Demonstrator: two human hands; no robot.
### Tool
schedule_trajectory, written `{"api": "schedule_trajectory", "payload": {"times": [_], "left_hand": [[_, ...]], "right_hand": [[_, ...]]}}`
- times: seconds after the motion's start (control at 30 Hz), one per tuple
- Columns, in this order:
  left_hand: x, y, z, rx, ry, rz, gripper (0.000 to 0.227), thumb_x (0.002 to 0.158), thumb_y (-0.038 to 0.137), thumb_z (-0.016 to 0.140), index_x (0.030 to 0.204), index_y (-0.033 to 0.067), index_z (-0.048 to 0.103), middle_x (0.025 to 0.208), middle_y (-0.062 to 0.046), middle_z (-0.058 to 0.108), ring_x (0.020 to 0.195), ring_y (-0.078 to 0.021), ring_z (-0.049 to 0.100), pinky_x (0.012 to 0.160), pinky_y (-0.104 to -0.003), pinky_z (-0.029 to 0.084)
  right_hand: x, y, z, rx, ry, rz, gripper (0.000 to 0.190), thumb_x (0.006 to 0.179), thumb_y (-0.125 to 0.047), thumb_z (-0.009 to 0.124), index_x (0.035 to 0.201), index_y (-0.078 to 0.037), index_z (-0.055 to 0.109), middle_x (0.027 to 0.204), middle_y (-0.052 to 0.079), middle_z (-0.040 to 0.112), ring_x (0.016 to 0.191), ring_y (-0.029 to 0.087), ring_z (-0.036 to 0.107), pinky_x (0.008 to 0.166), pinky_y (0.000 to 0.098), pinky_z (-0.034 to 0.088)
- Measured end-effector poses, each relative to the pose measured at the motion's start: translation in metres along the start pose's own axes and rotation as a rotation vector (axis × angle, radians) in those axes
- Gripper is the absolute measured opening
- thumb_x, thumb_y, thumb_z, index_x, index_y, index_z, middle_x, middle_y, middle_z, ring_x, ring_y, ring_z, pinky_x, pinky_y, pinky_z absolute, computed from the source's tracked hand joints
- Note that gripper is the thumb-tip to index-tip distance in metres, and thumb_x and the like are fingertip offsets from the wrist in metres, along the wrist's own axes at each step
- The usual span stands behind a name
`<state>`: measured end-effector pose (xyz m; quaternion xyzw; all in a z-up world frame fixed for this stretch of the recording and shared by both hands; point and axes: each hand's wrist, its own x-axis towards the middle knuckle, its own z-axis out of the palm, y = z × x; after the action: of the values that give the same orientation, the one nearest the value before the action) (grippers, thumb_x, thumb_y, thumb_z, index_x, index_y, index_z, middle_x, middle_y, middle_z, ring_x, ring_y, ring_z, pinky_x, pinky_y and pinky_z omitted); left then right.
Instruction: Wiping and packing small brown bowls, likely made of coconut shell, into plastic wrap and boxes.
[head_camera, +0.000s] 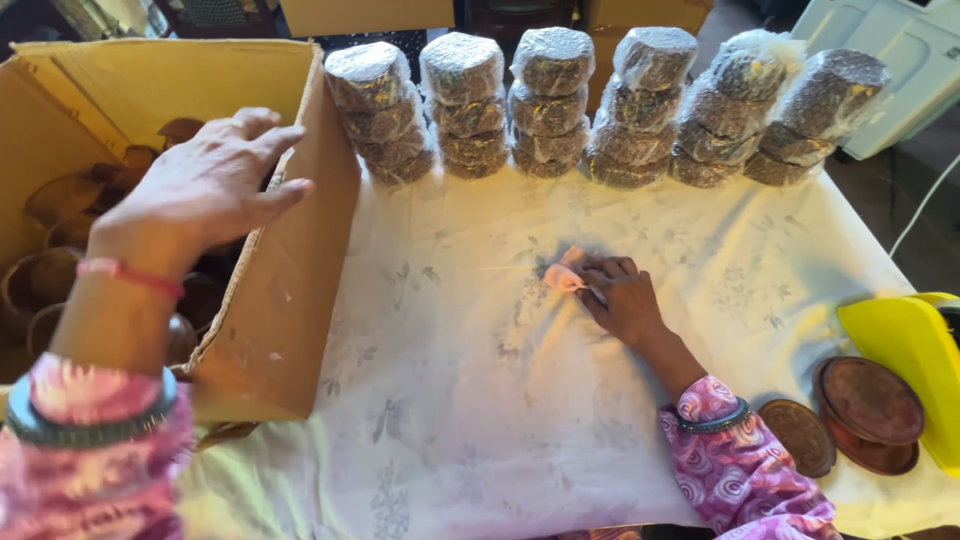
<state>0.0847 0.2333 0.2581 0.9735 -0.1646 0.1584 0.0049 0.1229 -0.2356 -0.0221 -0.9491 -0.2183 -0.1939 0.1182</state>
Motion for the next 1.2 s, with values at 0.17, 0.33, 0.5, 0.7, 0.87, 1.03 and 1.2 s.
{"api": "schedule_trajectory", "payload": {"times": [0.17, 0.33, 0.5, 0.7, 0.87, 1.03, 1.2], "left_hand": [[0.039, -0.06, 0.029, -0.001, -0.586, -0.431, 0.078, 0.088, 0.072, 0.05, 0.149, 0.0249, 0.051, 0.155, -0.006, 0.046, 0.144, -0.0293, 0.042, 0.117, -0.045, 0.034], [0.048, -0.148, 0.106, -0.025, -0.473, -0.481, 0.076, 0.098, 0.073, 0.036, 0.154, 0.0244, 0.05, 0.159, -0.013, 0.048, 0.143, -0.036, 0.048, 0.118, -0.051, 0.039], [0.027, -0.197, 0.219, 0.233, -0.527, -0.517, 0.065, 0.096, 0.047, 0.043, 0.158, 0.0345, 0.028, 0.166, -0.018, 0.014, 0.136, -0.0456, 0.041, 0.108, -0.056, 0.04], [0.035, -0.175, 0.194, 0.294, -0.666, -0.488, 0.051, 0.1, 0.045, 0.052, 0.149, 0.0319, 0.053, 0.156, -0.02, 0.042, 0.137, -0.0414, 0.052, 0.11, -0.05, 0.048], [0.038, -0.214, 0.226, 0.337, -0.694, -0.436, 0.04, 0.097, 0.042, 0.058, 0.131, 0.0278, 0.073, 0.144, -0.013, 0.063, 0.129, -0.0331, 0.065, 0.104, -0.048, 0.056], [0.038, -0.174, 0.15, 0.238, -0.53, -0.486, 0.05, 0.095, 0.05, 0.062, 0.137, 0.0222, 0.067, 0.133, -0.018, 0.07, 0.12, -0.0387, 0.068, 0.098, -0.051, 0.057], [-0.004, -0.175, 0.123, 0.474, -0.504, -0.755, 0.069, 0.087, 0.049, 0.075, 0.146, 0.0177, 0.057, 0.144, -0.016, 0.054, 0.126, -0.0388, 0.059, 0.09, -0.056, 0.056]], "right_hand": [[0.001, 0.002, 0.004, -0.001, 0.002, -0.007, 0.032, 0.086, -0.034, 0.071, 0.113, -0.017, 0.072, 0.126, 0.005, 0.065, 0.119, 0.028, 0.056, 0.083, 0.0488, 0.048], [0.001, 0.005, 0.005, 0.025, 0.0, 0.012, 0.033, 0.086, -0.036, 0.071, 0.113, -0.018, 0.072, 0.126, 0.004, 0.066, 0.118, 0.027, 0.056, 0.083, 0.0474, 0.048], [0.007, 0.012, 0.004, 0.04, -0.043, 0.028, 0.03, 0.085, -0.037, 0.072, 0.11, -0.02, 0.074, 0.124, 0.0, 0.067, 0.117, 0.027, 0.056, 0.086, 0.0463, 0.047], [0.005, 0.005, 0.0, 0.058, -0.015, 0.015, 0.031, 0.085, -0.036, 0.072, 0.11, -0.018, 0.073, 0.125, 0.002, 0.066, 0.119, 0.026, 0.056, 0.085, 0.045, 0.047], [0.004, 0.001, -0.002, 0.065, -0.012, 0.014, 0.032, 0.086, -0.035, 0.072, 0.113, -0.017, 0.072, 0.125, 0.003, 0.066, 0.117, 0.026, 0.056, 0.085, 0.0454, 0.047], [0.002, 0.003, 0.001, 0.051, -0.009, -0.003, 0.032, 0.086, -0.036, 0.072, 0.112, -0.016, 0.072, 0.126, 0.004, 0.065, 0.118, 0.027, 0.056, 0.085, 0.0458, 0.046], [0.0, 0.004, 0.001, 0.043, 0.012, -0.028, 0.032, 0.086, -0.035, 0.072, 0.112, -0.015, 0.072, 0.127, 0.006, 0.065, 0.118, 0.028, 0.056, 0.087, 0.0462, 0.047]]}}
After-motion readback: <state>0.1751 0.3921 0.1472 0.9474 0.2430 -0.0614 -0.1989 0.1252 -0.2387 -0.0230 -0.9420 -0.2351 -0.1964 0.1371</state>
